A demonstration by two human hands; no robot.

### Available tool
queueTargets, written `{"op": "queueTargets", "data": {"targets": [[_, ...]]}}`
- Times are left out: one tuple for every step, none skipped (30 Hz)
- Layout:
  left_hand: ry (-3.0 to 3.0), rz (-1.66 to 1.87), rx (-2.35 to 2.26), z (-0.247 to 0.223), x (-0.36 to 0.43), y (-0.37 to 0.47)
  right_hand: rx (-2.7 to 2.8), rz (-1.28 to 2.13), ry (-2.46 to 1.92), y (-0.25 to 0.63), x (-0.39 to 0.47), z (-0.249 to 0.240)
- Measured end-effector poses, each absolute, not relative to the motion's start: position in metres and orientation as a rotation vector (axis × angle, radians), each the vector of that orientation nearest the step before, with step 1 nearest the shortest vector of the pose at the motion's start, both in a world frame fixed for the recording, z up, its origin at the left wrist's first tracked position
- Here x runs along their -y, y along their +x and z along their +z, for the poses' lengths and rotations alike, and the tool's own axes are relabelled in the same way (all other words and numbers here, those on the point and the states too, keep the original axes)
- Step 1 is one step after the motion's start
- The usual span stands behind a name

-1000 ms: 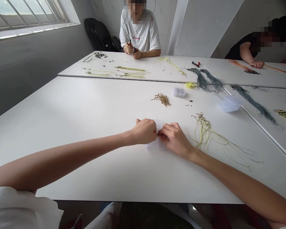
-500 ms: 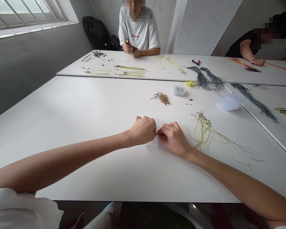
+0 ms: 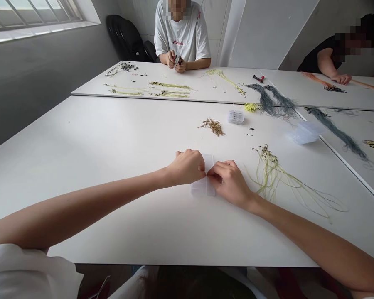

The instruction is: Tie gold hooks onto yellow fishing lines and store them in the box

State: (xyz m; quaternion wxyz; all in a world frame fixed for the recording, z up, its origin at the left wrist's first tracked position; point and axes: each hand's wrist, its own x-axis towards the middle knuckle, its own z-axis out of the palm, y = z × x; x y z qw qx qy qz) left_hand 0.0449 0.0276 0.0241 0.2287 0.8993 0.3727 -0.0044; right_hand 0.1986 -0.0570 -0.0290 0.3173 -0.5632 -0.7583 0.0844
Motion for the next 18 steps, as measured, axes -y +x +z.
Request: {"op": "queueTargets", "data": {"targets": [[2.458,-0.018,-1.040,0.024,-0.029,0.046,1.990,0.240,-1.488,0.199,0.057,-0.029],[2.438,-0.029,-1.048,0.025,-0.030,0.047,1.984,0.259,-1.495,0.199,0.056,-0.028],[2.415,-0.047,-1.052,0.025,-0.032,0.048,1.978,0.277,-1.504,0.199,0.056,-0.028],[2.387,-0.069,-1.049,0.026,-0.034,0.050,1.974,0.296,-1.512,0.199,0.055,-0.028],[2.357,-0.091,-1.042,0.026,-0.036,0.051,1.970,0.311,-1.519,0.199,0.055,-0.027],[2.327,-0.114,-1.033,0.027,-0.038,0.053,1.966,0.322,-1.523,0.199,0.055,-0.027],[2.306,-0.132,-1.023,0.027,-0.041,0.054,1.960,0.328,-1.526,0.199,0.055,-0.027],[2.293,-0.144,-1.013,0.028,-0.043,0.055,1.955,0.330,-1.527,0.198,0.056,-0.027],[2.285,-0.153,-1.000,0.029,-0.046,0.055,1.950,0.331,-1.527,0.198,0.056,-0.028],[2.274,-0.161,-0.983,0.030,-0.048,0.054,1.944,0.329,-1.528,0.198,0.056,-0.028],[2.262,-0.166,-0.963,0.032,-0.051,0.052,1.940,0.328,-1.531,0.198,0.057,-0.029],[2.253,-0.161,-0.938,0.033,-0.053,0.048,1.936,0.326,-1.533,0.198,0.057,-0.029],[2.253,-0.147,-0.907,0.034,-0.055,0.045,1.935,0.324,-1.534,0.198,0.058,-0.029],[2.267,-0.124,-0.874,0.035,-0.055,0.040,1.935,0.321,-1.534,0.198,0.058,-0.029],[2.296,-0.100,-0.834,0.036,-0.055,0.035,1.937,0.319,-1.533,0.198,0.058,-0.029],[2.332,-0.077,-0.795,0.036,-0.054,0.030,1.939,0.317,-1.532,0.198,0.058,-0.029],[2.374,-0.055,-0.757,0.035,-0.052,0.025,1.941,0.317,-1.531,0.198,0.058,-0.029],[2.414,-0.045,-0.721,0.034,-0.049,0.021,1.941,0.320,-1.531,0.198,0.058,-0.029]]}}
